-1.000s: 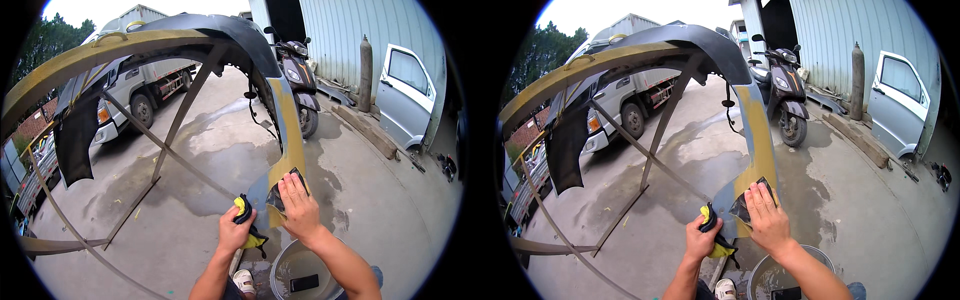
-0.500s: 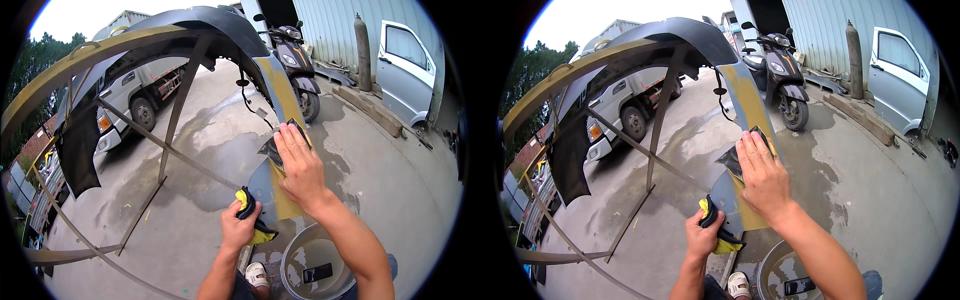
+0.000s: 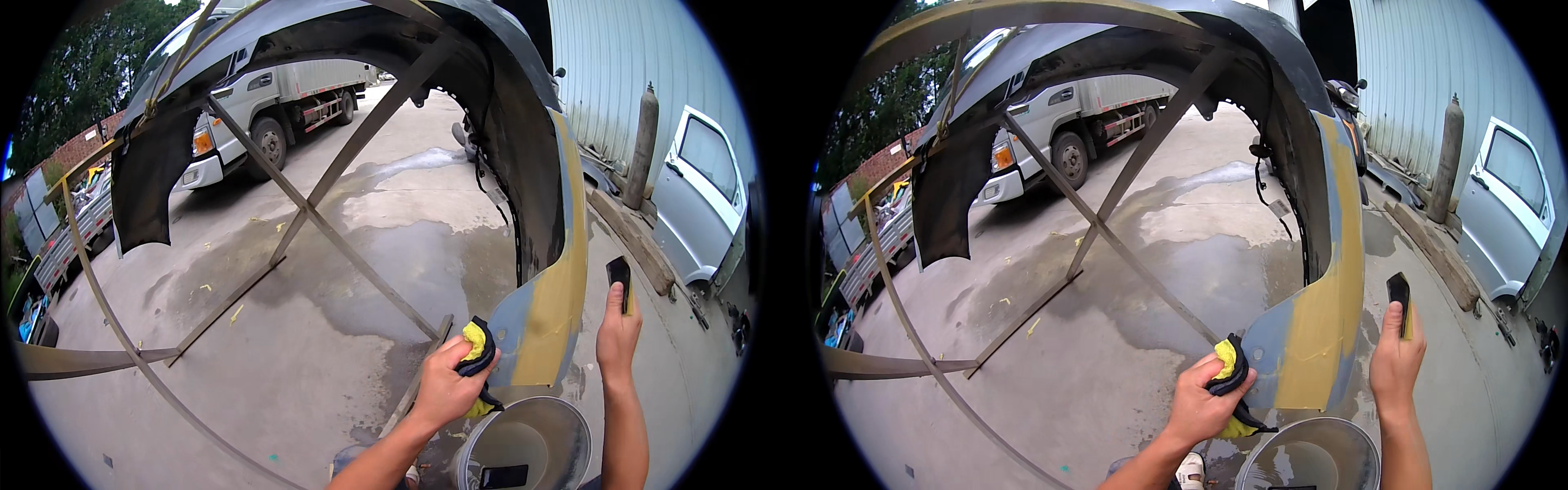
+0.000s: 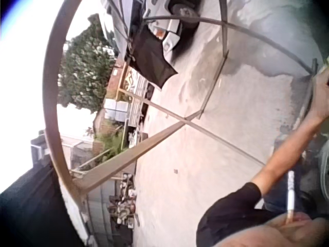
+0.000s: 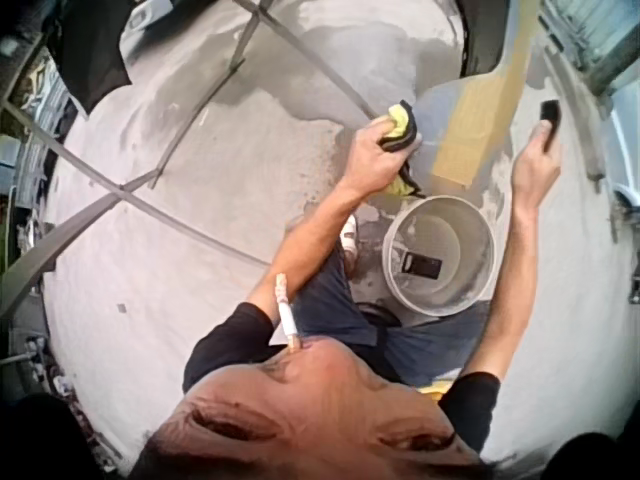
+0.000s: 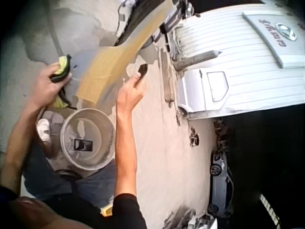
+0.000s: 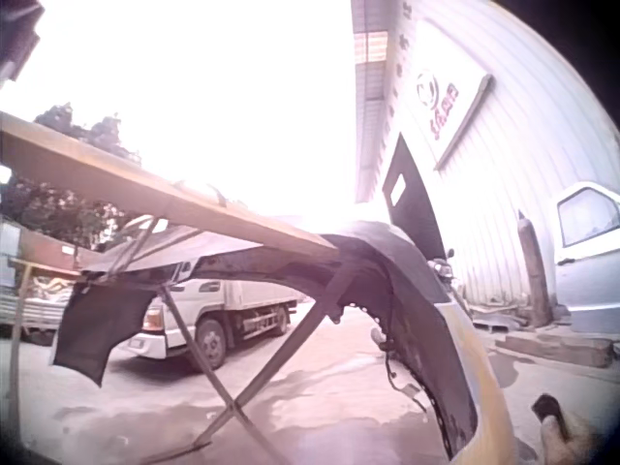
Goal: The person sands a car bumper mounted on a metal stand using a sanding block and water. They repeatedly dip the sanding block into a bucket of water and wipe the surface with a cloth while sanding.
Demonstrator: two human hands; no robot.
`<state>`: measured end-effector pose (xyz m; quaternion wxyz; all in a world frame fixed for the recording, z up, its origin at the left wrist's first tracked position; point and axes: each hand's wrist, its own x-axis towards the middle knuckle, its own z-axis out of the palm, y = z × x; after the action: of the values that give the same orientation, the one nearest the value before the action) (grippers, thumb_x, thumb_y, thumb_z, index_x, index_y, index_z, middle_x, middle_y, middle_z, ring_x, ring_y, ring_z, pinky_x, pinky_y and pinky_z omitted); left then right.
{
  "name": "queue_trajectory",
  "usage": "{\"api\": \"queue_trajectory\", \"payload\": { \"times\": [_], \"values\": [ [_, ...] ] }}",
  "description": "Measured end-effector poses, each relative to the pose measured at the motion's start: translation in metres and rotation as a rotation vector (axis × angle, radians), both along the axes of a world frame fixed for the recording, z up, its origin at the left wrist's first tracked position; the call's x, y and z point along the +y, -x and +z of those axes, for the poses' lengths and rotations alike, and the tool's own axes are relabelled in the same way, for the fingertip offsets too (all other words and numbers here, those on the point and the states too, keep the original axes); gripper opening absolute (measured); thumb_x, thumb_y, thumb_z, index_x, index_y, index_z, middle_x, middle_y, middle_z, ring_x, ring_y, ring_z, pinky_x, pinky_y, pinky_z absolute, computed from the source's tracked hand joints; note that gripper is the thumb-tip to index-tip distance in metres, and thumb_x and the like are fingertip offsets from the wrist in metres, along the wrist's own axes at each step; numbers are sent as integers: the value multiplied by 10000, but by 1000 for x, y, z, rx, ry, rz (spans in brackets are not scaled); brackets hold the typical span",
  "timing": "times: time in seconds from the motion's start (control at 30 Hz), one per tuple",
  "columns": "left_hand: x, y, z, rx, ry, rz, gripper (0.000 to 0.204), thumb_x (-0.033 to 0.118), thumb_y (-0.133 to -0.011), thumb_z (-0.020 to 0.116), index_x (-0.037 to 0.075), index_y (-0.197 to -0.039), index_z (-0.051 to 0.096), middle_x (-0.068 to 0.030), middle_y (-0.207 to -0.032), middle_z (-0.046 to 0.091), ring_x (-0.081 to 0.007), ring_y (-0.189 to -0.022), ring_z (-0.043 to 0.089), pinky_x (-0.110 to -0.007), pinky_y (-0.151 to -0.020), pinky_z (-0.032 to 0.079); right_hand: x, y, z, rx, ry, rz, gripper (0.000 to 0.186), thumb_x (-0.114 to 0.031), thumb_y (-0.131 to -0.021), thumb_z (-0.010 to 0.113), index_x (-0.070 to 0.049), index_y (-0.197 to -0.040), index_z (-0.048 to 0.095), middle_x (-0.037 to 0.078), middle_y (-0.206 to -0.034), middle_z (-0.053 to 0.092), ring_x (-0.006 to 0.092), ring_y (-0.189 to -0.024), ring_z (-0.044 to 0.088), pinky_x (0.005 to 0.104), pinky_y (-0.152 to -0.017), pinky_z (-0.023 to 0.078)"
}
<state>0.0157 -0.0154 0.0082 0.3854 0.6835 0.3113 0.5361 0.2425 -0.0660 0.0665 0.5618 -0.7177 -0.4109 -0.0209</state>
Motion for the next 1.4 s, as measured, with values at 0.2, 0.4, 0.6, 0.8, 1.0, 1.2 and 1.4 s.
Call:
{"api": "queue_trajectory", "payload": {
  "times": [0.2, 0.4, 0.6, 0.8, 1.0, 1.2, 1.4],
  "values": [
    [1, 5, -2, -9, -10, 55, 166, 82, -820, 757, -31, -891, 657, -85, -795, 618, -170, -693, 561, -275, -664, 466, 84, 14, 107, -247, 68, 37, 623, -560, -982, 410, -6, -1132, 653, 224, -958, 686, 384, -956, 641, 428, -845, 467],
    [5, 2, -6, -14, -112, 103, 162, 69, -794, 767, -27, -847, 649, -98, -731, 573, -211, -633, 525, -306, -606, 444, 105, 33, 105, -345, 106, 26, 786, -509, -683, 766, -7, -1247, 547, 230, -1143, 644, 363, -1065, 621, 425, -956, 460],
    [2, -6, -7, -67, -143, 106, 139, 46, -803, 747, -28, -847, 637, -106, -730, 558, -228, -636, 522, -314, -596, 433, 112, 36, 125, -503, 365, -105, 403, -67, -741, 502, 146, -1083, 487, 335, -990, 644, 473, -973, 631, 490, -899, 488],
    [-7, -28, 9, -173, -124, -26, 140, 30, -815, 727, -39, -863, 614, -105, -757, 556, -213, -655, 526, -309, -609, 431, 93, 26, 158, -722, 325, -119, 263, -45, -736, 472, 119, -928, 545, 361, -924, 628, 527, -908, 599, 541, -870, 466],
    [-18, -29, 45, -242, -120, -43, 136, 24, -824, 721, -37, -871, 610, -94, -771, 562, -184, -668, 527, -293, -630, 439, 80, 26, 192, -913, 240, -138, 216, -31, -748, 514, 122, -891, 569, 330, -826, 648, 501, -835, 636, 517, -804, 517],
    [-45, -2, 50, -234, -114, -16, 140, -7, -803, 732, -36, -856, 605, -85, -785, 571, -173, -688, 535, -279, -649, 445, 44, 63, 202, -960, 231, -147, 195, -23, -752, 541, 109, -896, 539, 296, -782, 656, 461, -800, 663, 482, -765, 544],
    [-70, 35, 42, -176, -139, 26, 157, -9, -778, 745, -33, -845, 605, -95, -799, 595, -192, -704, 561, -288, -658, 455, 22, 92, 189, -957, 260, -124, 229, -33, -745, 565, 110, -916, 512, 287, -764, 652, 416, -782, 688, 448, -738, 566]
  ]
}}
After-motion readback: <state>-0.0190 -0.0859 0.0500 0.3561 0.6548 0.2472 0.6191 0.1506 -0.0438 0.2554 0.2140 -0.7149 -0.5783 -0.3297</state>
